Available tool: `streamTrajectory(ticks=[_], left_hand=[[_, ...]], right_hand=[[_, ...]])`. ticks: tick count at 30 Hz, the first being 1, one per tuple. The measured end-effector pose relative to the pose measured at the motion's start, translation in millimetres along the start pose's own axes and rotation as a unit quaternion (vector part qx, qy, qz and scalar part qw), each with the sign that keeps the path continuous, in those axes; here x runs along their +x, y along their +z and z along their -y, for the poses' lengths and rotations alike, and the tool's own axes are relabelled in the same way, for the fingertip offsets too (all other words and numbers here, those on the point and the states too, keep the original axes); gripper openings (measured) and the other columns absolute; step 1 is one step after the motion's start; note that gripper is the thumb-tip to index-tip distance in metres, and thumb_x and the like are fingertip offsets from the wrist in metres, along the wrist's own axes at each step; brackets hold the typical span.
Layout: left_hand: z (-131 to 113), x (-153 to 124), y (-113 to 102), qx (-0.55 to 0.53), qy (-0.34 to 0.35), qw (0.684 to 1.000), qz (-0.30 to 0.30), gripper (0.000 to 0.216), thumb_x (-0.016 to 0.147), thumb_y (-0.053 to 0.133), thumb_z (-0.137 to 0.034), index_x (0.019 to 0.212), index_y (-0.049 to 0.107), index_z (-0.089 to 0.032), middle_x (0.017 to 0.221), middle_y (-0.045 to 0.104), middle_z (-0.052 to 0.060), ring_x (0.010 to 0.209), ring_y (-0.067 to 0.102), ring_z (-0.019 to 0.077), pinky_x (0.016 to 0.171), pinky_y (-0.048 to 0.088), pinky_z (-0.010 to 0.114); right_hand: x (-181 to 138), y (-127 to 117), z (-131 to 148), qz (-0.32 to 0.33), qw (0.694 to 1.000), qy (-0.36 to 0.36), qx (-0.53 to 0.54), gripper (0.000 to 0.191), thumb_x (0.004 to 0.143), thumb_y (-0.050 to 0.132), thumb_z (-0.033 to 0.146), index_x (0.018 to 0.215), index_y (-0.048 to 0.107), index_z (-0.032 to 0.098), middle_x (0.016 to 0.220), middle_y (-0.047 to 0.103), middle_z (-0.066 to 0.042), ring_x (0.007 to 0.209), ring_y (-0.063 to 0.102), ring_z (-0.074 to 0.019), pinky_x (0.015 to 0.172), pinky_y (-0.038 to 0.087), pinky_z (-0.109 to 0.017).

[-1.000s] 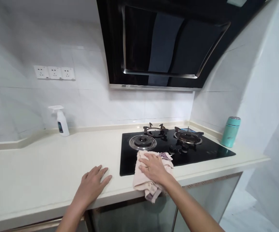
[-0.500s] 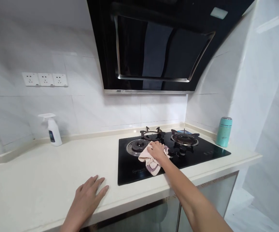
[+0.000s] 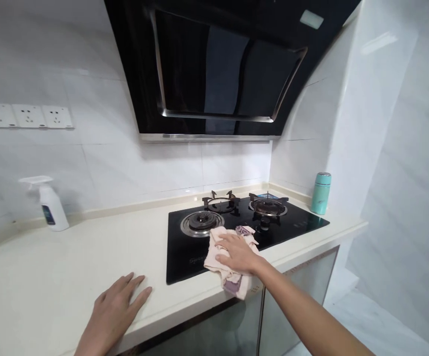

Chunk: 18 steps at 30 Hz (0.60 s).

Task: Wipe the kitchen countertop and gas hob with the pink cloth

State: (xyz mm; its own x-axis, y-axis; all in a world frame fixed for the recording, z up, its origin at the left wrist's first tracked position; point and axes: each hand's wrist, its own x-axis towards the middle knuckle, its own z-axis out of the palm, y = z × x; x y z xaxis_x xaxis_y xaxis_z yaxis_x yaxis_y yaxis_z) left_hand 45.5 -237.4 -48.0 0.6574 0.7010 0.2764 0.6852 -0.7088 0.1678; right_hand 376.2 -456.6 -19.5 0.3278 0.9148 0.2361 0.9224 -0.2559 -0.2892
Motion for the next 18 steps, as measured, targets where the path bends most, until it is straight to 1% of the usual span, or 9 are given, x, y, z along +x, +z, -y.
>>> streamTrajectory(ticks=[2,4,6,8,10,12,14,16,18], left_hand=[[-1,1,-1,0.009,-0.006,1.000,0.015,0.067,0.093,0.039,-0.062,0.142,0.068,-0.025,0.158,0.058,0.011,0.153,0.044,0.0331,0.121,0.037,0.054],[-2,1,-3,0.016,-0.011,0.999,0.030,0.071,0.094,0.036,-0.063,0.144,0.066,-0.023,0.160,0.055,0.011,0.154,0.042,0.0325,0.123,0.036,0.054],[-3,0,-5,0.018,-0.012,0.999,0.034,0.071,0.094,0.034,-0.063,0.145,0.066,-0.023,0.161,0.054,0.010,0.155,0.041,0.0316,0.123,0.036,0.053],[-3,0,-5,0.017,-0.012,0.999,0.031,0.070,0.094,0.035,-0.063,0.144,0.067,-0.025,0.160,0.055,0.009,0.155,0.042,0.0310,0.123,0.037,0.052],[-1,-1,-4,0.016,-0.012,0.999,0.027,0.068,0.094,0.037,-0.064,0.143,0.067,-0.027,0.160,0.056,0.008,0.155,0.042,0.0308,0.122,0.038,0.051],[1,0,-1,0.014,-0.009,1.000,0.022,0.068,0.093,0.038,-0.064,0.143,0.068,-0.028,0.159,0.056,0.007,0.154,0.043,0.0309,0.122,0.038,0.052],[4,0,2,0.010,-0.006,1.000,0.016,0.069,0.093,0.039,-0.065,0.142,0.068,-0.027,0.159,0.056,0.008,0.154,0.043,0.0315,0.122,0.038,0.053],[7,0,6,0.008,-0.001,1.000,0.007,0.069,0.093,0.039,-0.064,0.142,0.068,-0.025,0.158,0.057,0.010,0.153,0.044,0.0325,0.122,0.038,0.054],[9,0,9,0.009,0.005,1.000,-0.003,0.070,0.094,0.038,-0.064,0.143,0.068,-0.024,0.159,0.056,0.011,0.152,0.045,0.0335,0.121,0.038,0.055]], right_hand=[[-24,-4,-9,-0.022,1.000,-0.021,0.005,0.050,0.102,0.048,0.052,0.141,0.064,0.027,0.165,0.047,-0.006,0.152,0.038,-0.0240,0.127,0.022,-0.042],[-42,-8,-22,-0.049,0.998,-0.036,0.010,0.047,0.102,0.048,0.048,0.138,0.066,0.024,0.161,0.052,-0.008,0.148,0.043,-0.0241,0.126,0.027,-0.043],[-56,-9,-40,-0.083,0.996,-0.045,0.007,0.044,0.101,0.049,0.045,0.134,0.067,0.023,0.155,0.058,-0.010,0.143,0.049,-0.0251,0.122,0.034,-0.044],[-67,-10,-61,-0.116,0.993,-0.037,-0.008,0.040,0.100,0.049,0.041,0.130,0.069,0.022,0.146,0.064,-0.011,0.135,0.055,-0.0258,0.116,0.040,-0.045],[-77,-12,-88,-0.142,0.990,-0.003,-0.028,0.038,0.098,0.049,0.039,0.126,0.069,0.021,0.137,0.068,-0.011,0.126,0.060,-0.0261,0.112,0.044,-0.045],[-85,-16,-119,-0.163,0.984,0.051,-0.050,0.042,0.097,0.047,0.037,0.129,0.067,0.020,0.135,0.069,-0.012,0.123,0.062,-0.0272,0.110,0.046,-0.045],[-89,-23,-150,-0.179,0.975,0.111,-0.069,0.052,0.096,0.044,0.036,0.142,0.059,0.017,0.143,0.064,-0.015,0.129,0.060,-0.0291,0.112,0.045,-0.047],[-89,-32,-177,-0.179,0.967,0.157,-0.085,0.061,0.096,0.043,0.037,0.151,0.051,0.013,0.152,0.055,-0.019,0.136,0.056,-0.0310,0.115,0.044,-0.048],[-82,-41,-197,-0.165,0.964,0.183,-0.097,0.062,0.096,0.045,0.038,0.150,0.053,0.011,0.156,0.050,-0.022,0.137,0.055,-0.0314,0.115,0.044,-0.046]])
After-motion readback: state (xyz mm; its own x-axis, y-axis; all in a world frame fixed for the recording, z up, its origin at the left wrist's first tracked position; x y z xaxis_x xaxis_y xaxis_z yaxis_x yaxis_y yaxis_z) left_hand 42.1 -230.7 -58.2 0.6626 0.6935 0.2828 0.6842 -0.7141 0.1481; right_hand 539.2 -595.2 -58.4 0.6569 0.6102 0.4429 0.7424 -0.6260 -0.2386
